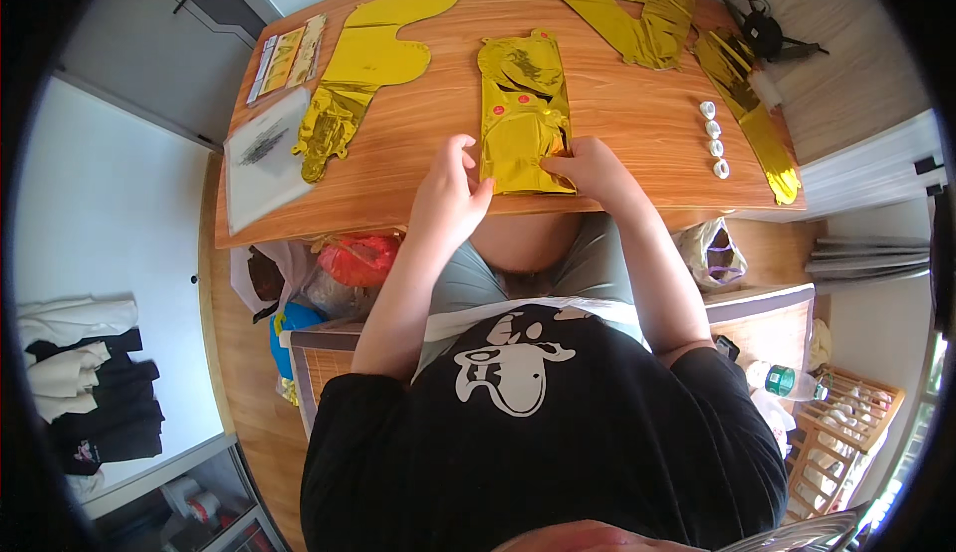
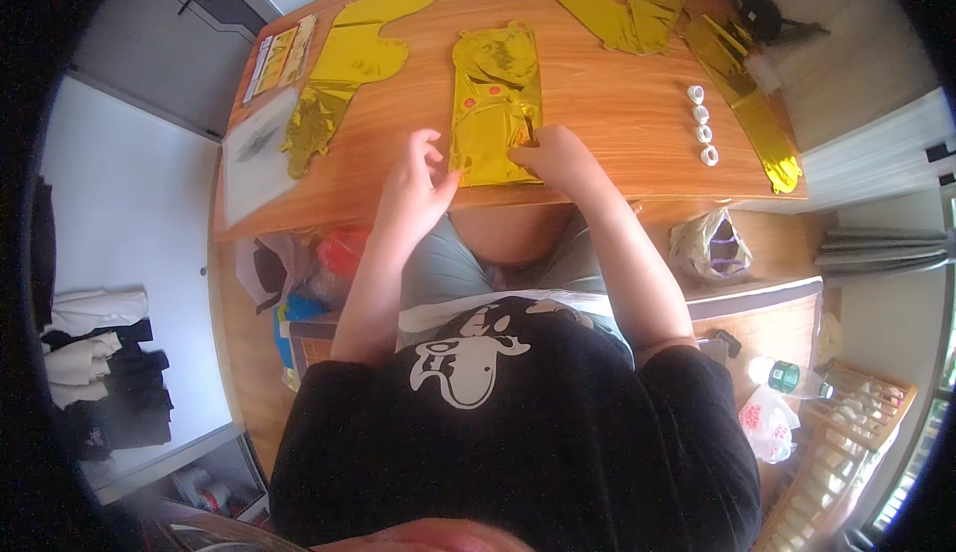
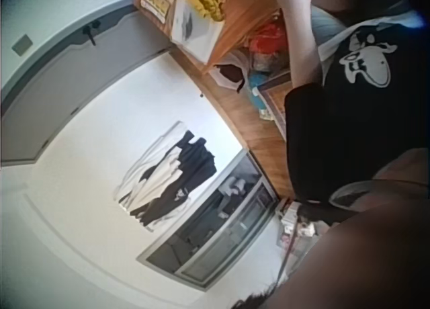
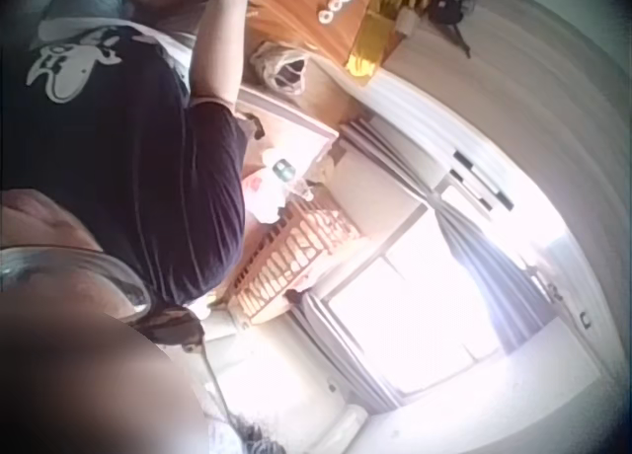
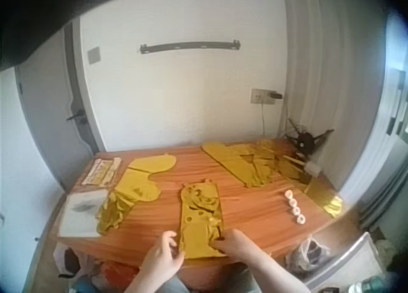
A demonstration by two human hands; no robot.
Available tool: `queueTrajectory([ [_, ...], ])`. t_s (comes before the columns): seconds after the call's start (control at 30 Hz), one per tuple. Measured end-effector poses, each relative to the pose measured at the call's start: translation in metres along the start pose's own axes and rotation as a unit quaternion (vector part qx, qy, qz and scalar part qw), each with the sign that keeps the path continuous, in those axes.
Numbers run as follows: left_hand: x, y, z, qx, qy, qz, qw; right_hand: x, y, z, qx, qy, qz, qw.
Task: Folding and preparing gold foil balloons for packaging by inserting them into plastic sleeves with backing cards.
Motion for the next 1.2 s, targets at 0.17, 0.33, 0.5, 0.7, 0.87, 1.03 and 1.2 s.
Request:
queueTrajectory([
  [0.17,-0.016,0.029,0.004,-0.217,-0.160,0.088,0.959,0.002,0.000,-0.005,0.006,0.016,-0.012,1.000],
  [0.33,-0.026,0.045,-0.003,-0.227,-0.223,0.010,0.948,0.004,0.006,-0.012,-0.018,0.005,-0.006,1.000],
  [0.5,-0.026,0.041,-0.006,-0.250,-0.239,0.004,0.938,0.005,0.011,-0.016,0.001,0.001,0.007,1.000],
  [0.7,-0.026,0.041,-0.005,-0.242,-0.214,0.007,0.946,0.008,0.026,-0.009,-0.002,-0.091,0.028,0.995],
  [0.87,-0.024,0.040,-0.002,-0.247,-0.210,0.012,0.946,0.003,0.078,-0.009,0.070,-0.006,0.167,0.983],
  [1.03,-0.026,0.041,-0.001,-0.246,-0.217,0.013,0.945,-0.007,0.084,-0.007,0.066,0.006,0.177,0.982],
  [1.2,-0.031,0.040,-0.005,-0.246,-0.225,0.029,0.942,-0.008,0.083,-0.009,0.069,0.000,0.202,0.977],
])
Point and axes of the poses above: each hand's wrist, its own y-axis away from the middle knuckle, its own x-axis out of the back of the hand, z = x × y, the point moved 1 cm from there along -y, towards the middle knuckle
